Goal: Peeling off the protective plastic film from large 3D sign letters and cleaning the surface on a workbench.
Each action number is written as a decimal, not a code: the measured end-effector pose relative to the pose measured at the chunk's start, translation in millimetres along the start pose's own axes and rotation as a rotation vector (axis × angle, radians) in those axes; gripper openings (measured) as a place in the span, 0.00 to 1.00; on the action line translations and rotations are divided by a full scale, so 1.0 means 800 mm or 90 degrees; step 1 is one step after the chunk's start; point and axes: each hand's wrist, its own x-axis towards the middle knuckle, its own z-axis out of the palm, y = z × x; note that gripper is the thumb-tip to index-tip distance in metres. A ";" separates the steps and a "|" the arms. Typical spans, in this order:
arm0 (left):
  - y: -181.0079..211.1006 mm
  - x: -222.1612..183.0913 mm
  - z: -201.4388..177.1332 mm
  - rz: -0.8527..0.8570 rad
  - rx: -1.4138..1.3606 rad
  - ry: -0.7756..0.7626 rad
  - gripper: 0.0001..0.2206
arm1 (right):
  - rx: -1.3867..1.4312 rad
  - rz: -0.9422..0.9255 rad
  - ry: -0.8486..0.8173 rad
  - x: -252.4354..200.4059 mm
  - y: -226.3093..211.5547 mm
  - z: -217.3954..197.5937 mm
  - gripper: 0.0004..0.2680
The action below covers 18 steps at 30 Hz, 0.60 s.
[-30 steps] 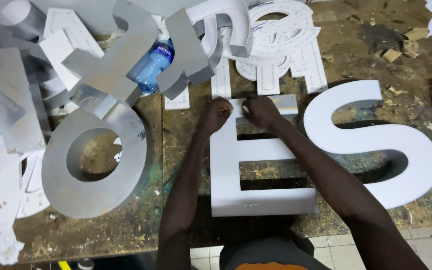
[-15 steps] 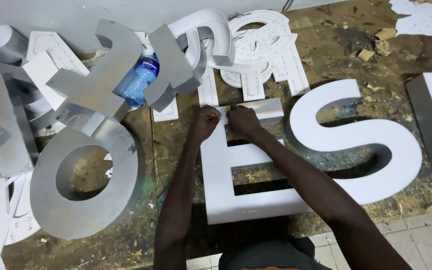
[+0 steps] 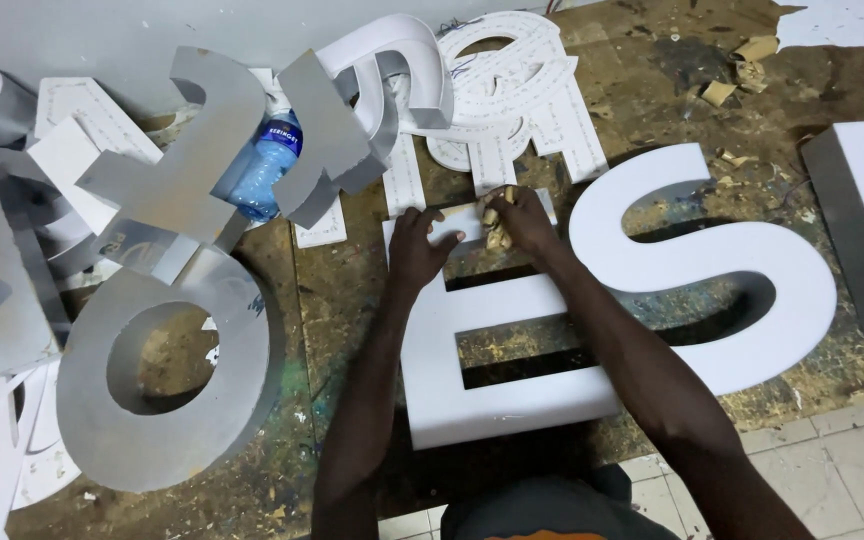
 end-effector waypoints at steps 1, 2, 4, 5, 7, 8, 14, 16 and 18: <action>-0.005 0.000 0.006 -0.001 -0.003 -0.001 0.19 | -0.002 0.002 0.001 0.015 0.029 -0.008 0.08; -0.009 0.000 0.012 -0.008 0.017 0.002 0.21 | 0.212 0.062 0.067 0.031 0.058 -0.016 0.07; -0.014 0.008 0.024 -0.001 0.026 -0.006 0.23 | 0.427 0.117 0.155 0.031 0.064 -0.047 0.07; -0.016 0.007 0.024 -0.011 0.043 -0.014 0.25 | 0.487 0.127 0.163 0.013 0.043 -0.063 0.06; -0.013 0.006 0.020 -0.018 0.056 -0.026 0.27 | 0.546 0.137 0.178 -0.006 0.028 -0.088 0.06; -0.008 0.006 0.016 -0.031 0.060 -0.040 0.26 | 0.594 0.149 0.198 -0.009 0.034 -0.100 0.06; -0.005 0.004 0.013 -0.084 0.063 -0.066 0.24 | 0.880 0.197 0.263 0.018 0.108 -0.177 0.06; -0.003 0.008 0.012 -0.079 0.069 -0.053 0.23 | 0.927 0.187 0.272 0.011 0.081 -0.202 0.05; 0.005 0.008 0.007 -0.112 0.068 -0.077 0.24 | 1.078 0.036 0.247 -0.008 0.048 -0.233 0.05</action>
